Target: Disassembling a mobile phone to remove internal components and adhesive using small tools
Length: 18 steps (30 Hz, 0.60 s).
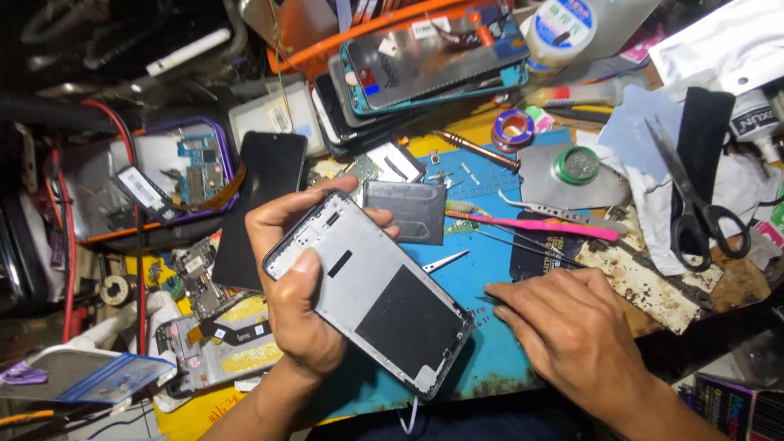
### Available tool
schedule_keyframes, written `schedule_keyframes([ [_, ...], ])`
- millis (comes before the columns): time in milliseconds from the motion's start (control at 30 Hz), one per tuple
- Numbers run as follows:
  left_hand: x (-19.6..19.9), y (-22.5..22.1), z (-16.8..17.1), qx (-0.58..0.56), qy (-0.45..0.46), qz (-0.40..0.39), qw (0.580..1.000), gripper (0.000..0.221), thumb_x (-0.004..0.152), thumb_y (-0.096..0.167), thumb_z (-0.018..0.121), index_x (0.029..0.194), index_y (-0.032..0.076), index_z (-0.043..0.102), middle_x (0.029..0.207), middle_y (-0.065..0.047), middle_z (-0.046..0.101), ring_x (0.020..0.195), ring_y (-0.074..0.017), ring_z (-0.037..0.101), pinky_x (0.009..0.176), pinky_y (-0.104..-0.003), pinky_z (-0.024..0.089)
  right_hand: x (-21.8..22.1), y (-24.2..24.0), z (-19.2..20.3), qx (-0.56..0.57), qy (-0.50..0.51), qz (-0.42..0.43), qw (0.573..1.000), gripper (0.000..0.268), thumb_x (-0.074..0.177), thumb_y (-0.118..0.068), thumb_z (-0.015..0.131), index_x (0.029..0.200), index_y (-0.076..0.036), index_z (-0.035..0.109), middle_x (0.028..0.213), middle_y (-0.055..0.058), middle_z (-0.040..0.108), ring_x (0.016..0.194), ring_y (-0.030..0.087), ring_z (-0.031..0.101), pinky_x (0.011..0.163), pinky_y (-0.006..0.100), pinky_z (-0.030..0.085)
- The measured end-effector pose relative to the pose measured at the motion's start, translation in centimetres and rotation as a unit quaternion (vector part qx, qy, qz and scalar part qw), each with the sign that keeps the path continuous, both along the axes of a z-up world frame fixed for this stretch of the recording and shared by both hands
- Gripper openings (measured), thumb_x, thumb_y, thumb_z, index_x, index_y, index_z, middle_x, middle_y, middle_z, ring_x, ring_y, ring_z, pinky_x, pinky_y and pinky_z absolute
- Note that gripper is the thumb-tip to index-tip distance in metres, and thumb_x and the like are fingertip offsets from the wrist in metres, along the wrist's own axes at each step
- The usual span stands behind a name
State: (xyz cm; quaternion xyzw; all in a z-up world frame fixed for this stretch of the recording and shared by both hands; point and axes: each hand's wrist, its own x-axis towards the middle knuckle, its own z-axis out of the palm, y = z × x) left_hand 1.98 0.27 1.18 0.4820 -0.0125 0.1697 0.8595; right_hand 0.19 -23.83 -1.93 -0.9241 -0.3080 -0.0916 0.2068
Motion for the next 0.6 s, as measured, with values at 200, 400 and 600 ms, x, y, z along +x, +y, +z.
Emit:
schedule_keyframes([
  [200, 0.1, -0.1, 0.0, -0.034, -0.002, 0.035, 0.999, 0.047, 0.087, 0.028, 0.06, 0.123, 0.002, 0.046, 0.12, -0.038, 0.061, 0.095, -0.0432, 0.071, 0.081, -0.053, 0.063, -0.2, 1.5, 2.0, 0.241, 0.132, -0.021, 0.961, 0.026, 0.09, -0.021, 0.07, 0.108, -0.005, 0.076, 0.103, 0.008, 0.079, 0.095, 0.021, 0.076, 0.085, 0.034, 0.058],
  [400, -0.2, -0.7, 0.7, -0.049, -0.018, 0.028, 0.998, 0.058, 0.086, 0.03, 0.064, 0.132, 0.002, 0.043, 0.123, -0.035, 0.062, 0.103, -0.0448, 0.07, 0.093, -0.055, 0.059, -0.7, 1.8, 0.6, 0.402, 0.41, -0.142, 0.806, 0.019, 0.08, -0.017, 0.082, 0.092, -0.002, 0.085, 0.085, 0.008, 0.085, 0.053, 0.016, 0.079, 0.05, 0.022, 0.066],
  [600, -0.4, 0.0, 0.3, -0.186, 0.023, -0.163, 0.969, 0.062, 0.098, 0.034, 0.055, 0.147, -0.001, 0.039, 0.121, -0.027, 0.061, 0.11, -0.0441, 0.067, 0.092, -0.056, 0.054, 0.8, 2.7, 2.7, 0.354, 0.305, -0.103, 0.878, 0.025, 0.09, -0.027, 0.068, 0.085, -0.007, 0.084, 0.057, 0.001, 0.079, 0.053, 0.009, 0.078, 0.052, 0.023, 0.059],
])
